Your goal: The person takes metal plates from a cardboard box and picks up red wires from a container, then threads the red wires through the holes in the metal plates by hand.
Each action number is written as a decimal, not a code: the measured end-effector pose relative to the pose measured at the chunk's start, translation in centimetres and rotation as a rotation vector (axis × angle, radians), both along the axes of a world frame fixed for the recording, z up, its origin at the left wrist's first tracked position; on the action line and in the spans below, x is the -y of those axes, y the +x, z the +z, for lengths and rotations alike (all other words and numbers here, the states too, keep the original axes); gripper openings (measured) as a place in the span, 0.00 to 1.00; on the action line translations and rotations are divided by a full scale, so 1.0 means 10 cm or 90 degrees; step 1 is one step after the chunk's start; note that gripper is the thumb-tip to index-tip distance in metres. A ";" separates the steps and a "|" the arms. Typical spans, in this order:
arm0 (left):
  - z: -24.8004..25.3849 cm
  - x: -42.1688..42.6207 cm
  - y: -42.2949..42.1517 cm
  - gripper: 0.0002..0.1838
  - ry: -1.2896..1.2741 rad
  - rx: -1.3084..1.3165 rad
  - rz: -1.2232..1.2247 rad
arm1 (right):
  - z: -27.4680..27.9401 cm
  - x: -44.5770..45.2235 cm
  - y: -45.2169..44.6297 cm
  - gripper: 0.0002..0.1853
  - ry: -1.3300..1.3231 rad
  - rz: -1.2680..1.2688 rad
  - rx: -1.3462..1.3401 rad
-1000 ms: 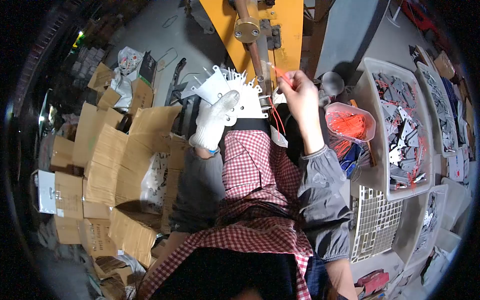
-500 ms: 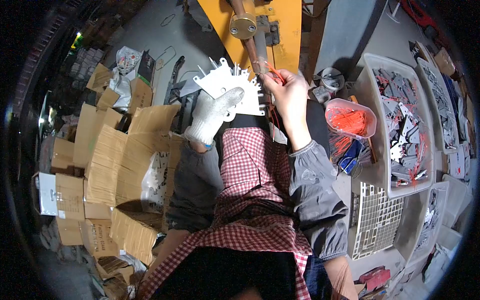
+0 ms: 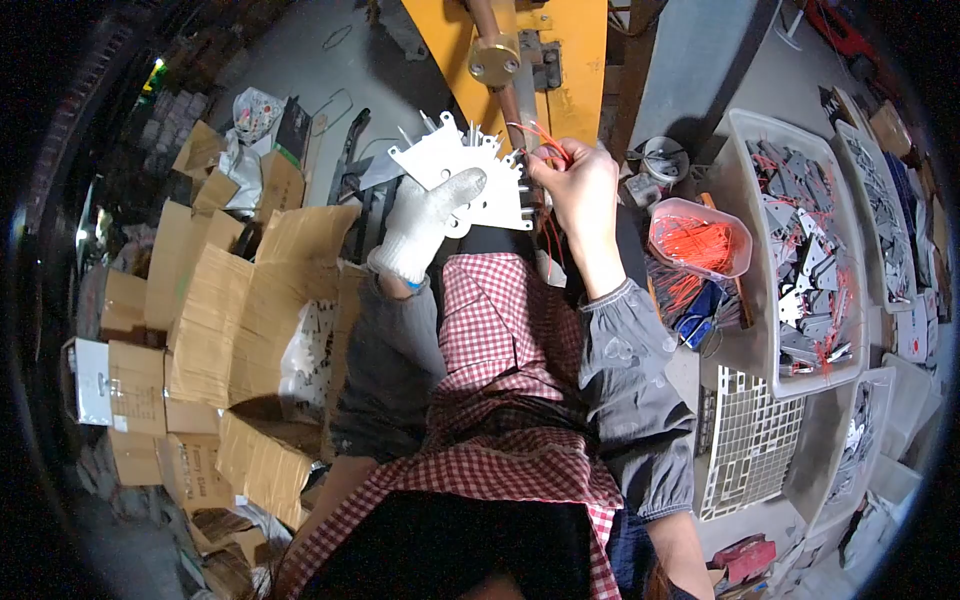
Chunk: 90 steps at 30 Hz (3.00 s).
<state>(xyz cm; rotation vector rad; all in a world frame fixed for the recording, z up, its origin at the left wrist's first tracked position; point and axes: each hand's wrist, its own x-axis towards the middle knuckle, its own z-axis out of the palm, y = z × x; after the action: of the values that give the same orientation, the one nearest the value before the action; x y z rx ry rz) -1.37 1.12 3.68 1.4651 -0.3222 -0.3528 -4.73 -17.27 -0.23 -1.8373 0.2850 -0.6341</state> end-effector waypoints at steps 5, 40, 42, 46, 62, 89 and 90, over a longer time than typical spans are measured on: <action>-0.09 -0.07 0.07 0.17 -0.099 -0.175 0.017 | 0.04 0.01 -0.04 0.11 0.004 0.006 -0.044; 0.05 0.06 -0.38 0.18 -0.045 0.041 0.016 | -0.04 -0.11 -0.01 0.10 0.018 -0.043 0.063; 0.08 0.07 -0.38 0.12 -0.047 0.047 0.032 | -0.02 -0.10 -0.03 0.10 -0.014 -0.053 0.046; 0.02 0.07 -0.36 0.11 -0.072 -0.003 0.036 | 0.06 -0.12 -0.09 0.11 -0.068 -0.080 0.015; -0.21 -0.03 -0.11 0.15 -0.177 -0.154 0.064 | 0.22 -0.05 -0.19 0.14 -0.243 -0.036 0.021; -0.57 0.59 -1.19 0.18 -0.304 -0.308 0.028 | -0.68 1.75 -0.78 0.12 0.600 -0.156 0.049; -0.45 0.51 -1.19 0.16 -0.275 -0.250 0.039 | -0.67 1.52 -0.66 0.12 0.516 -0.070 0.070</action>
<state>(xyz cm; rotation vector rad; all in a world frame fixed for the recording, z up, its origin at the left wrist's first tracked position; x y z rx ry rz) -13.23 -3.96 -0.81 0.9542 -0.0296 -0.4783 -11.37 -32.43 -6.97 -1.0120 0.4876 -0.5772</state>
